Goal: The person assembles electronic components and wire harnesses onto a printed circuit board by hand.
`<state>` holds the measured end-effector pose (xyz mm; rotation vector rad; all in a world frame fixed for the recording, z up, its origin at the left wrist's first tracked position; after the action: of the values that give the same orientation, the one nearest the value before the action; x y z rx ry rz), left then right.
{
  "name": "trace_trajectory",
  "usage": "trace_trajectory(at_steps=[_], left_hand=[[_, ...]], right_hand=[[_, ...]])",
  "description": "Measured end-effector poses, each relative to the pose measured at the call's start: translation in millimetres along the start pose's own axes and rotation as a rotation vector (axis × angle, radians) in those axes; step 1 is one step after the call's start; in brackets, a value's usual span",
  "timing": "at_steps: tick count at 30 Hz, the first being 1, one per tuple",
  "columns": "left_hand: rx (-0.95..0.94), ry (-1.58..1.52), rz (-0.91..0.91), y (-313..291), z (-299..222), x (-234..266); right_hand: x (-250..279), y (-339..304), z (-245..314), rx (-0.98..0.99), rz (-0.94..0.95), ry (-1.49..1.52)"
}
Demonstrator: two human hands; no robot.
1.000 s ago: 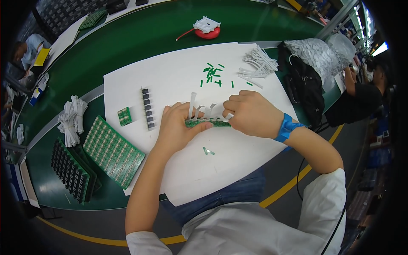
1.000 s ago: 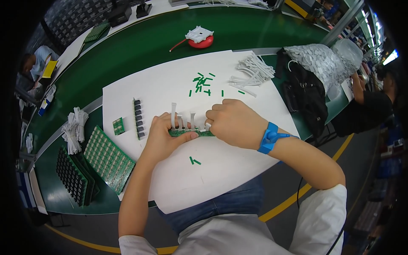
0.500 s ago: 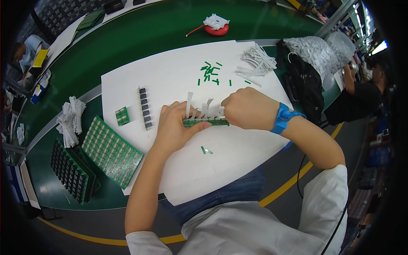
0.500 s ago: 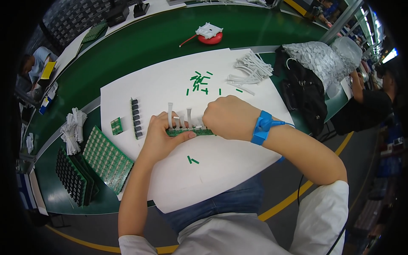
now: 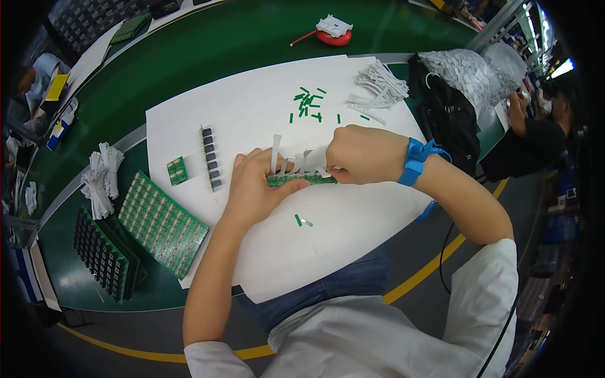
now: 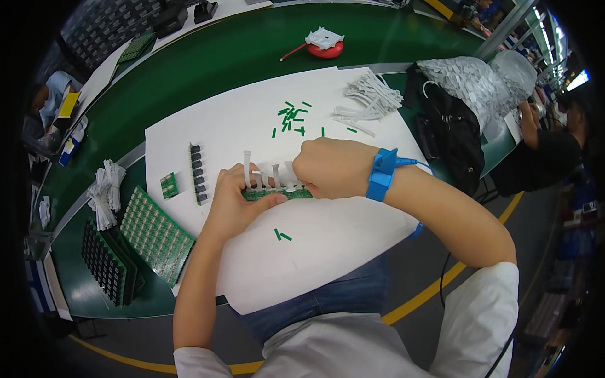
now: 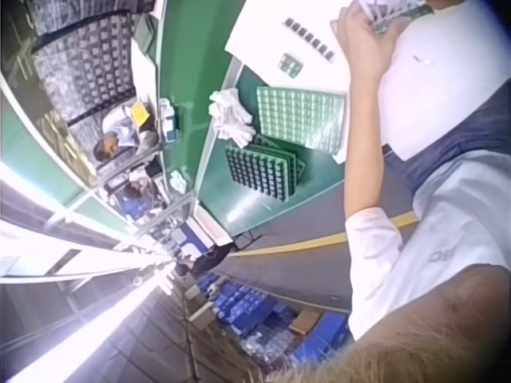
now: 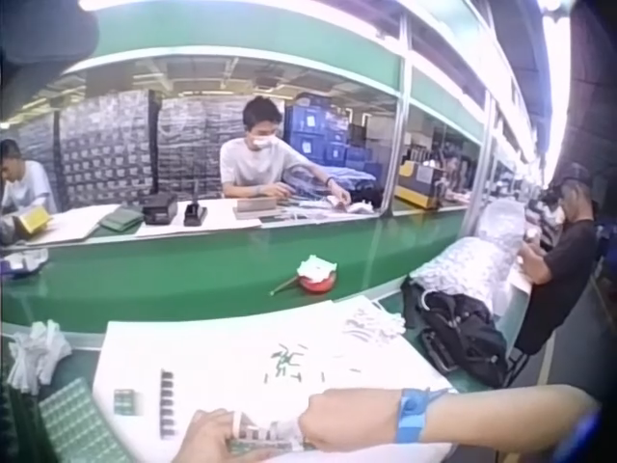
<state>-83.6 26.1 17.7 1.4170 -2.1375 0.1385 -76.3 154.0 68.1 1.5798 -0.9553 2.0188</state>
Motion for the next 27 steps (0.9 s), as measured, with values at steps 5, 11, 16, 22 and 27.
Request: trace_trajectory(at_steps=[5,11,16,22,27], left_hand=[[-0.014,0.041,0.02,-1.0,1.8,-1.9],[0.007,0.037,0.028,-1.3,3.4,-2.4],[0.025,0.034,0.04,-1.9,4.6,-2.6],[0.027,0.036,0.071,-1.1,3.5,-4.9],[0.036,0.044,0.043,-3.6,3.9,-3.8]], right_hand=[[-5.6,6.6,-12.7,-0.091,0.136,0.133],[-16.4,9.3,-23.0,-0.196,0.311,0.344],[-19.8,14.7,-22.7,-0.143,0.372,0.325],[-16.7,14.2,-21.3,-0.159,0.322,0.199],[-16.3,14.8,-16.7,-0.079,0.262,0.236]])
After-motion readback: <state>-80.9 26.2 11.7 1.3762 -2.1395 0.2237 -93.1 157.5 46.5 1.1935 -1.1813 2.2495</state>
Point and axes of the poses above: each hand's wrist, its own y-axis towards the middle knuckle, its own x-axis out of the back of the hand, z = x × y, the point moved 9 cm from there along y, towards the middle knuckle, and after that the axes turned 4 degrees about -y, right-handed, at the moved point
